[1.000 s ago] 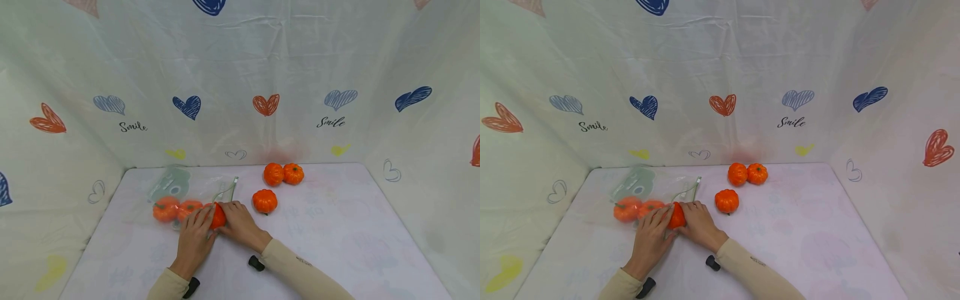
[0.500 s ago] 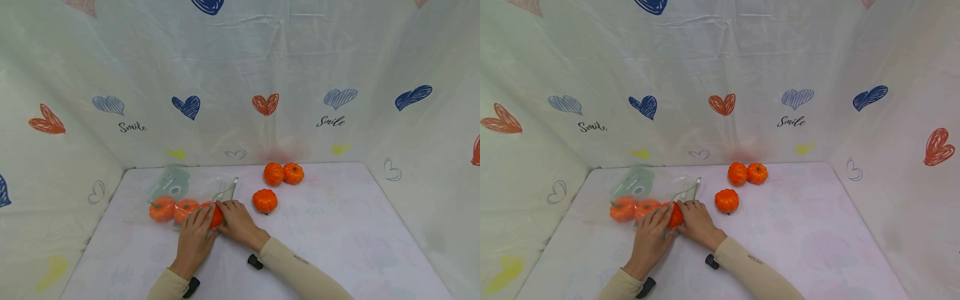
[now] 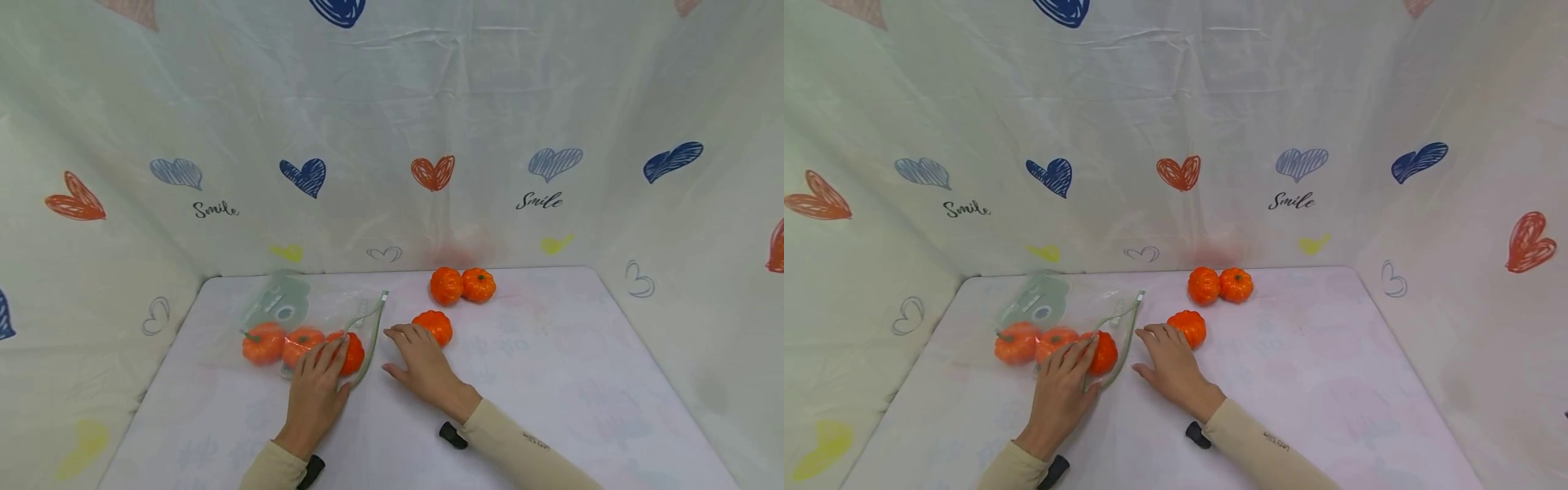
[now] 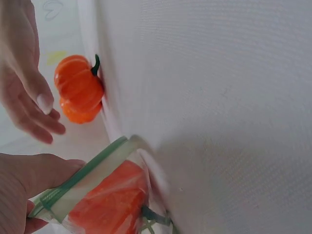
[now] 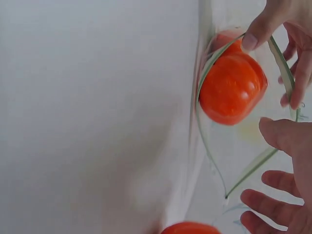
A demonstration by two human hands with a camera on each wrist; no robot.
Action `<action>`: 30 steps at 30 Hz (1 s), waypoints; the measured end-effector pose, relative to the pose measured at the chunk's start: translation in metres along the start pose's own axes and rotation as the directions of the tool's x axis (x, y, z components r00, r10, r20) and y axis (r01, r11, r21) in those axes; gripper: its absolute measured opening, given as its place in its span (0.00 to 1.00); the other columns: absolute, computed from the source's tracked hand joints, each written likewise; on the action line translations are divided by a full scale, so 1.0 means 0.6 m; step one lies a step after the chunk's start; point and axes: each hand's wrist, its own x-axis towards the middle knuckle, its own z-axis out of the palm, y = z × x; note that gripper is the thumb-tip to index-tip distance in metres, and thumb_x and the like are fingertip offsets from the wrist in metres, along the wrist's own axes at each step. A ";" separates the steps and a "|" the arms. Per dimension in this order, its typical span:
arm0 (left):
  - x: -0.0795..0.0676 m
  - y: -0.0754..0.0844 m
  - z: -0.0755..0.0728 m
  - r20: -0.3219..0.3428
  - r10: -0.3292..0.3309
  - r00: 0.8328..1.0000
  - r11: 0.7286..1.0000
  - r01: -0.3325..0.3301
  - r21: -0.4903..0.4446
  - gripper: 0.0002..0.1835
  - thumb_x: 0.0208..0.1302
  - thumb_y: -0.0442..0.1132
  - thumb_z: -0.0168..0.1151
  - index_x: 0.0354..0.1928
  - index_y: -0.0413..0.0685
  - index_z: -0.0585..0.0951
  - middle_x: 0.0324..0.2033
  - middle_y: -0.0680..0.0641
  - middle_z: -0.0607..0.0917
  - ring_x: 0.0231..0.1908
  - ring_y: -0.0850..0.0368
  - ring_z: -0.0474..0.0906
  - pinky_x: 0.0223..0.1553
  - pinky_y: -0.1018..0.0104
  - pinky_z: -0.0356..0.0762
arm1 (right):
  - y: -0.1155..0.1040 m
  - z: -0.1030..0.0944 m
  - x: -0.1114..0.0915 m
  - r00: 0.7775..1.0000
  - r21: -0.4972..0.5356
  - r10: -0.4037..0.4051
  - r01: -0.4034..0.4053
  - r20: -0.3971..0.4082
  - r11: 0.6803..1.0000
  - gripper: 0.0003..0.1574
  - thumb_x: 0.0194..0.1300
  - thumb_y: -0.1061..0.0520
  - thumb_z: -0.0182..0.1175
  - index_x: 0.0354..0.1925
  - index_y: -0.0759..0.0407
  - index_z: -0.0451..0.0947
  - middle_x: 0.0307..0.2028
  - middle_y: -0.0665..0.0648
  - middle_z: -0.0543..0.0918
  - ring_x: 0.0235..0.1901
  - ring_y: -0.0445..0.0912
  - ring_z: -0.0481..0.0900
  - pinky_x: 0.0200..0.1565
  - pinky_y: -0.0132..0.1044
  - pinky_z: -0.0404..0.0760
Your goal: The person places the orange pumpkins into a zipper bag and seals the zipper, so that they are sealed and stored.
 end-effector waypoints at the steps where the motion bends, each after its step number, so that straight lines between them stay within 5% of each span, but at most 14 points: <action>1: 0.000 0.000 -0.001 0.005 -0.002 1.000 1.000 0.002 0.001 0.49 0.33 0.35 0.92 0.66 0.39 0.82 0.60 0.42 0.83 0.57 0.38 0.76 0.56 0.44 0.77 | 0.004 -0.003 -0.003 1.000 0.004 0.004 -0.004 -0.015 1.000 0.40 0.67 0.46 0.75 0.70 0.59 0.75 0.65 0.58 0.80 0.65 0.55 0.74 0.70 0.54 0.72; 9: -0.003 0.002 -0.002 0.002 -0.014 1.000 1.000 0.014 -0.005 0.49 0.34 0.33 0.91 0.66 0.39 0.82 0.60 0.42 0.84 0.57 0.39 0.77 0.56 0.43 0.77 | 0.043 -0.017 -0.031 0.982 -0.026 0.039 -0.044 -0.182 0.999 0.39 0.60 0.51 0.80 0.65 0.61 0.78 0.62 0.60 0.79 0.63 0.59 0.75 0.67 0.58 0.73; 16: -0.003 0.000 0.001 -0.013 -0.009 1.000 1.000 0.009 -0.007 0.48 0.33 0.33 0.91 0.65 0.39 0.82 0.58 0.42 0.84 0.57 0.39 0.77 0.55 0.43 0.77 | 0.076 -0.026 -0.048 0.958 -0.050 0.121 -0.138 -0.258 0.989 0.48 0.55 0.50 0.83 0.68 0.64 0.73 0.64 0.67 0.75 0.63 0.64 0.73 0.65 0.61 0.74; 30: 0.001 0.001 0.002 -0.008 -0.011 1.000 1.000 0.011 -0.022 0.48 0.36 0.34 0.91 0.66 0.39 0.81 0.60 0.42 0.84 0.57 0.37 0.77 0.57 0.42 0.77 | 0.119 -0.026 -0.057 0.949 -0.038 0.267 -0.277 -0.167 0.960 0.57 0.58 0.49 0.81 0.75 0.70 0.65 0.66 0.72 0.73 0.65 0.68 0.71 0.68 0.65 0.71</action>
